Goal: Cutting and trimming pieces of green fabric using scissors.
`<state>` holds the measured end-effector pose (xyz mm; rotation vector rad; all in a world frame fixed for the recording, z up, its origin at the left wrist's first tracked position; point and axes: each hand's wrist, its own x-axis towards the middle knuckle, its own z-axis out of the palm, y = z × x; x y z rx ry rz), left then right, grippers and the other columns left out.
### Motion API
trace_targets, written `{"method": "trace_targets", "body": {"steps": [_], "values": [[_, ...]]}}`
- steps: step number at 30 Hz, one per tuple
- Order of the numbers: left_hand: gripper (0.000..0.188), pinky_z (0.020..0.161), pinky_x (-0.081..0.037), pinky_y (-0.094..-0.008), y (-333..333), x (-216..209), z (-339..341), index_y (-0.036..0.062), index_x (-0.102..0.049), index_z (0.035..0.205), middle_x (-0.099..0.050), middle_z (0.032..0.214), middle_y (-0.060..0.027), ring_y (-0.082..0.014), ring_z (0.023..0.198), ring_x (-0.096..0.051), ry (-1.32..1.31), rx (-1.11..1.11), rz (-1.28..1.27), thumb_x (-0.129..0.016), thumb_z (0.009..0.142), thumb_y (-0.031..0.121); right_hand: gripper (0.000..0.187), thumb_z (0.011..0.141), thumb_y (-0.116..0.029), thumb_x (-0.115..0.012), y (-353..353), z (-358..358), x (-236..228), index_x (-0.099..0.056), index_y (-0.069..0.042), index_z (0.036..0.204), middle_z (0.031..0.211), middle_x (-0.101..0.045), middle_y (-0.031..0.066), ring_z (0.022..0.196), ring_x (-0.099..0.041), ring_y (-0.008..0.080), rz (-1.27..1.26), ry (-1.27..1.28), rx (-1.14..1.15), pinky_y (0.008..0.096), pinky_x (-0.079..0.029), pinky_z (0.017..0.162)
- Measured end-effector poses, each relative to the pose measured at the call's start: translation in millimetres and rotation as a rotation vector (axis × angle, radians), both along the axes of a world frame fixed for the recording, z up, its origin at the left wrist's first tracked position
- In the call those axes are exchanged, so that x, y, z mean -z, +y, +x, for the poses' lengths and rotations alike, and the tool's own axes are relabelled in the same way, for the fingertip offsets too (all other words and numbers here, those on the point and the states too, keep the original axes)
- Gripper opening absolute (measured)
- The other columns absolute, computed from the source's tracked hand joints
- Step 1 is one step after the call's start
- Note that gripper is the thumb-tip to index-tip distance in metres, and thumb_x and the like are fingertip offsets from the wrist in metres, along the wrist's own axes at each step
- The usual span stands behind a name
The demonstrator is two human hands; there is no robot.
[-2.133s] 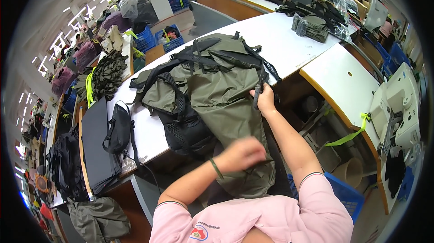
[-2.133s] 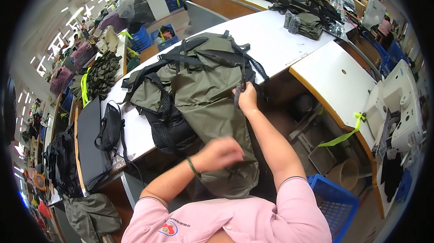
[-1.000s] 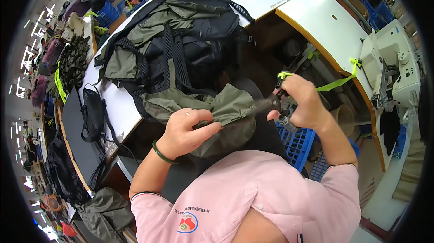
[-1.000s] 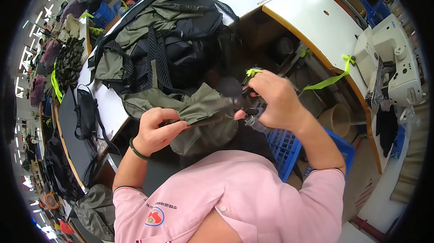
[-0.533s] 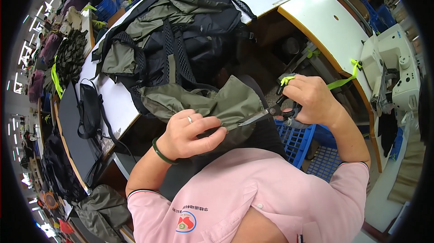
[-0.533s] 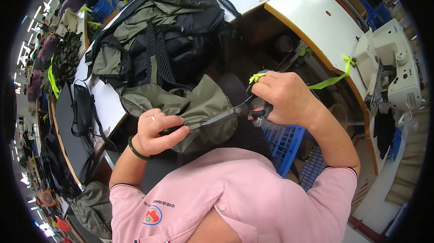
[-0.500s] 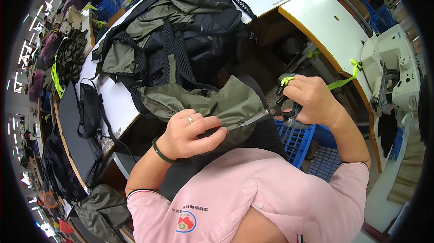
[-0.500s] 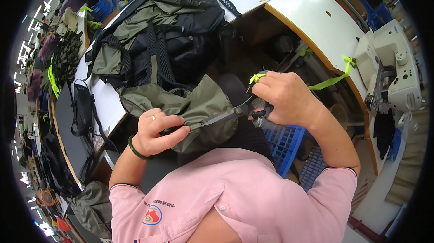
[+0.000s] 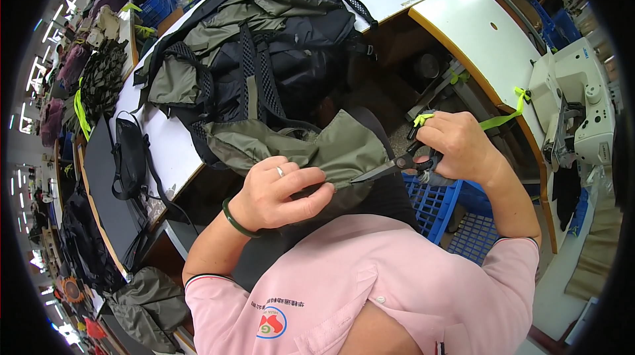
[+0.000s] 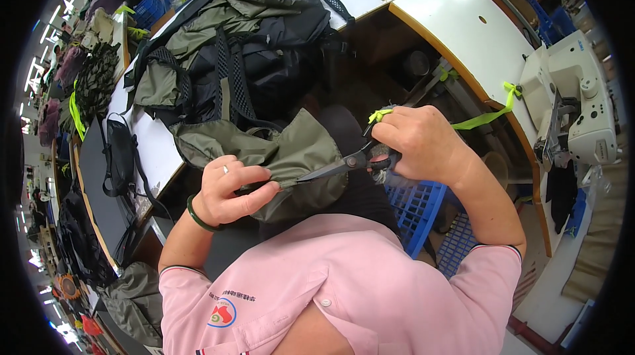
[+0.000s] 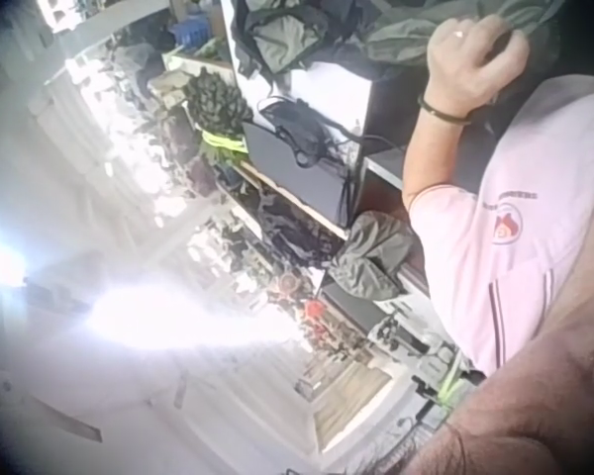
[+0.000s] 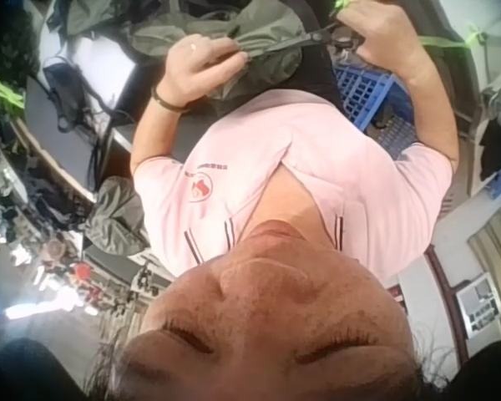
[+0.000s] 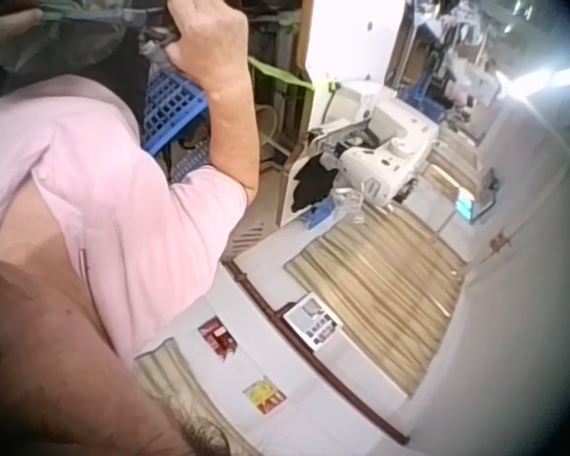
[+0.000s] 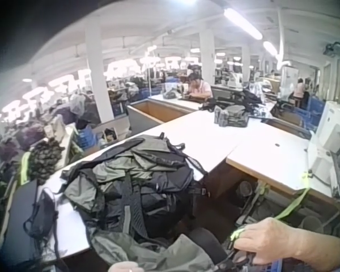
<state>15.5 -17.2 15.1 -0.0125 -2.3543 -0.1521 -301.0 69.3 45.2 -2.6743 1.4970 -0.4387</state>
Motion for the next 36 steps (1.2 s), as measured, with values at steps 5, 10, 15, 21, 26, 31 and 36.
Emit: {"method": "trace_targets", "body": {"steps": [5,10,15,21,26,31,36], "values": [[0.028,0.05,-0.04,-0.0231,-1,1,0,0.0128,-0.067,0.092,-0.061,0.092,-0.0028,-0.0107,0.057,-0.05,-0.004,0.0,-0.001,-0.07,0.066,0.004,0.024,0.066,-0.014,-0.077,1,-1,-1,-0.061,-0.006,0.081,0.077,-0.064,0.0098,0.075,-0.065,0.0279,0.004,0.015,0.02,0.0361,-0.053,0.063],[0.028,0.05,-0.04,-0.0231,-1,0,-1,0.0125,-0.067,0.093,-0.061,0.092,-0.0029,-0.0105,0.057,-0.05,0.0,0.004,-0.001,-0.071,0.067,0.004,0.03,0.066,-0.021,-0.08,1,-5,-3,-0.061,-0.005,0.082,0.078,-0.064,0.011,0.073,-0.064,0.0292,0.009,0.005,0.024,0.0363,-0.052,0.062],[0.026,0.051,-0.042,-0.024,-2,0,0,0.0117,-0.067,0.093,-0.061,0.091,-0.0036,-0.0119,0.058,-0.052,-0.017,-0.006,0.007,-0.071,0.068,0.005,0.041,0.065,-0.029,-0.085,2,-2,-14,-0.059,-0.003,0.083,0.077,-0.06,0.0125,0.071,-0.061,0.0321,0.048,-0.222,0.032,0.0375,-0.05,0.062],[0.022,0.055,-0.048,-0.032,0,-14,-23,0.0083,-0.065,0.092,-0.06,0.088,-0.0061,-0.0215,0.064,-0.059,-0.066,0.045,0.386,-0.073,0.072,0.004,0.03,0.07,-0.006,-0.078,-8,51,-12,-0.058,-0.001,0.092,0.078,-0.058,0.0132,0.073,-0.059,0.0356,0.114,-0.635,-0.188,0.0392,-0.05,0.07],[0.017,0.06,-0.048,-0.0304,-15,-12,-15,0.0045,-0.062,0.084,-0.059,0.084,-0.0062,-0.0227,0.071,-0.06,-0.218,0.009,0.788,-0.076,0.075,0.002,0.026,0.074,0.005,-0.072,-12,44,-9,-0.054,-0.001,0.092,0.085,-0.063,0.0051,0.075,-0.06,0.0132,0.662,-0.988,0.143,0.0258,-0.049,0.07],[0.017,0.063,-0.044,-0.0247,-15,-25,-19,0.0024,-0.062,0.081,-0.06,0.081,-0.0029,-0.0118,0.073,-0.057,-0.364,-0.047,1.126,-0.078,0.079,0.005,0.029,0.076,-0.001,-0.077,-11,50,3,-0.054,-0.002,0.094,0.089,-0.065,0.0061,0.077,-0.061,0.0128,0.344,-0.714,-0.012,0.026,-0.049,0.072],[0.024,0.059,-0.043,-0.0232,-22,-19,-19,0.0031,-0.061,0.088,-0.058,0.08,-0.0002,-0.0066,0.068,-0.051,-0.44,0.09,1.168,-0.08,0.08,0.016,0.025,0.076,0.0,-0.076,-10,44,4,-0.054,-0.004,0.088,0.084,-0.066,0.0047,0.075,-0.061,0.0112,0.656,-0.97,0.086,0.0263,-0.049,0.071]]}}
